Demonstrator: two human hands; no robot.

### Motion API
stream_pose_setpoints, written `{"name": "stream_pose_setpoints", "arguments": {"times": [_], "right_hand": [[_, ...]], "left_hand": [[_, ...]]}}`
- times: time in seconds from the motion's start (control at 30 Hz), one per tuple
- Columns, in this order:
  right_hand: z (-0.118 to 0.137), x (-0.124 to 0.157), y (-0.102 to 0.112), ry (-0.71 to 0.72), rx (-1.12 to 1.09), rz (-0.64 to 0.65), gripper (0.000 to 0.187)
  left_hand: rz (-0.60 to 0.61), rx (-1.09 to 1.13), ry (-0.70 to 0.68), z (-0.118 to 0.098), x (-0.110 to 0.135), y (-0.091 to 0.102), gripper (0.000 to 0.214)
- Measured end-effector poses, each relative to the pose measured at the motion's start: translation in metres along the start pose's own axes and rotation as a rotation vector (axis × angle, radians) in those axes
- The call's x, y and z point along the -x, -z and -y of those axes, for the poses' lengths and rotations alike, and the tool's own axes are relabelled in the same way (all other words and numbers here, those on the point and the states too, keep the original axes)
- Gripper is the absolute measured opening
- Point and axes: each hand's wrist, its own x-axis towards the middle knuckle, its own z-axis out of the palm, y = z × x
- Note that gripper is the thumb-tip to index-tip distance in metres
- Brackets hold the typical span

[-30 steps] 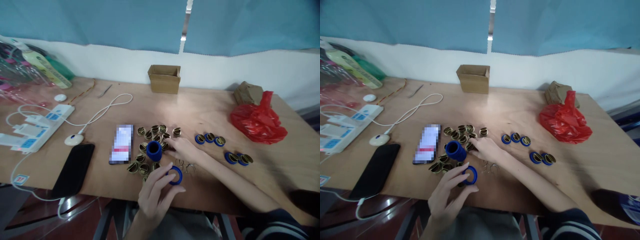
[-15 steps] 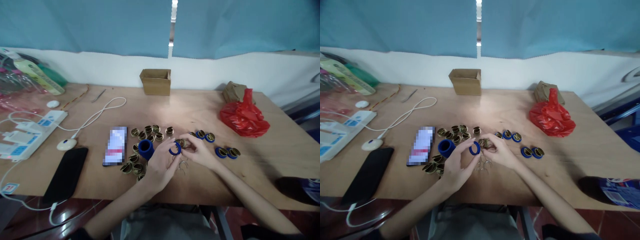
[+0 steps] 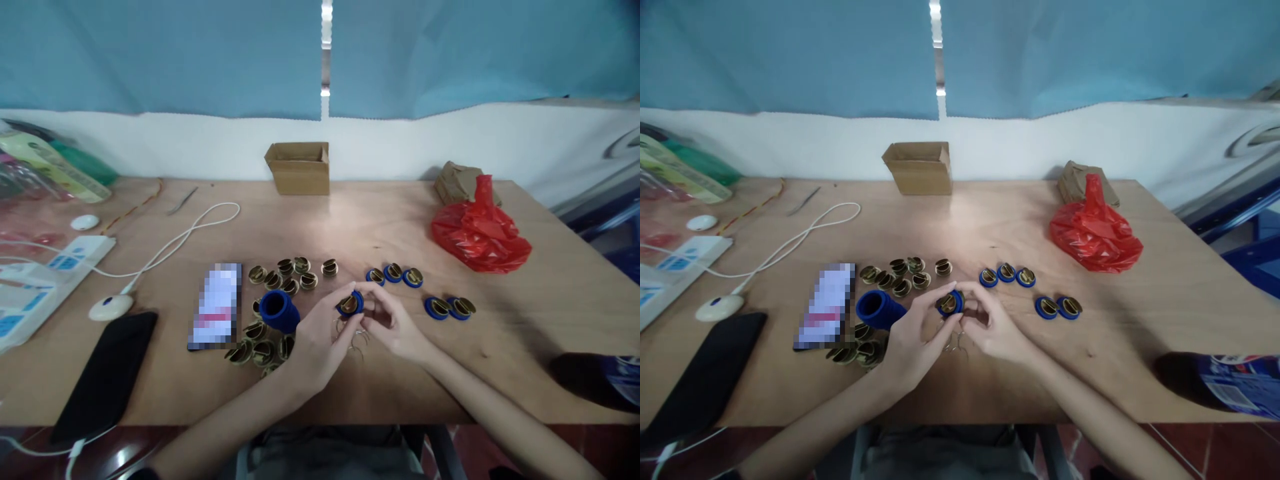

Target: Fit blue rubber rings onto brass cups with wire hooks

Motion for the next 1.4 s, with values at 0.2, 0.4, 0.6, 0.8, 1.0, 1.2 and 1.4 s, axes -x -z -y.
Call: {"name": "stream_pose_setpoints", "arguments": {"times": [0.2, 0.4, 0.6, 0.8, 1.0, 1.2, 1.4], "right_hand": [[0.007, -0.003, 0.001, 0.002, 0.103, -0.095, 0.024], [0.017, -0.006, 0.011, 0.074, 0.192, -0.146, 0.022], [0.016, -0.004, 0.01, 0.053, 0.071, -0.12, 0.021], [0.014, -0.002, 0.01, 0.099, 0.158, -0.147, 0.02], [0.018, -0.001, 0.014, 0.127, 0.339, -0.201, 0.022], [0.024, -0.001, 0.018, 0.228, 0.508, -0.194, 0.022], [0.024, -0.002, 0.018, 0.227, 0.461, -0.153, 0.019]], "left_hand": [[0.057, 0.084, 0.02, 0.002, 0.002, 0.004, 0.048], [0.138, 0.373, 0.228, -0.002, 0.002, 0.004, 0.053], [0.151, 0.602, 0.449, 0.002, -0.006, 0.005, 0.029], [0.119, 0.704, 0.517, 0.003, -0.01, 0.005, 0.024], [0.105, 0.748, 0.51, 0.002, -0.008, 0.005, 0.026], [0.111, 0.717, 0.496, -0.003, -0.007, 0.007, 0.02], [0.121, 0.691, 0.494, -0.002, -0.004, 0.007, 0.02]]}}
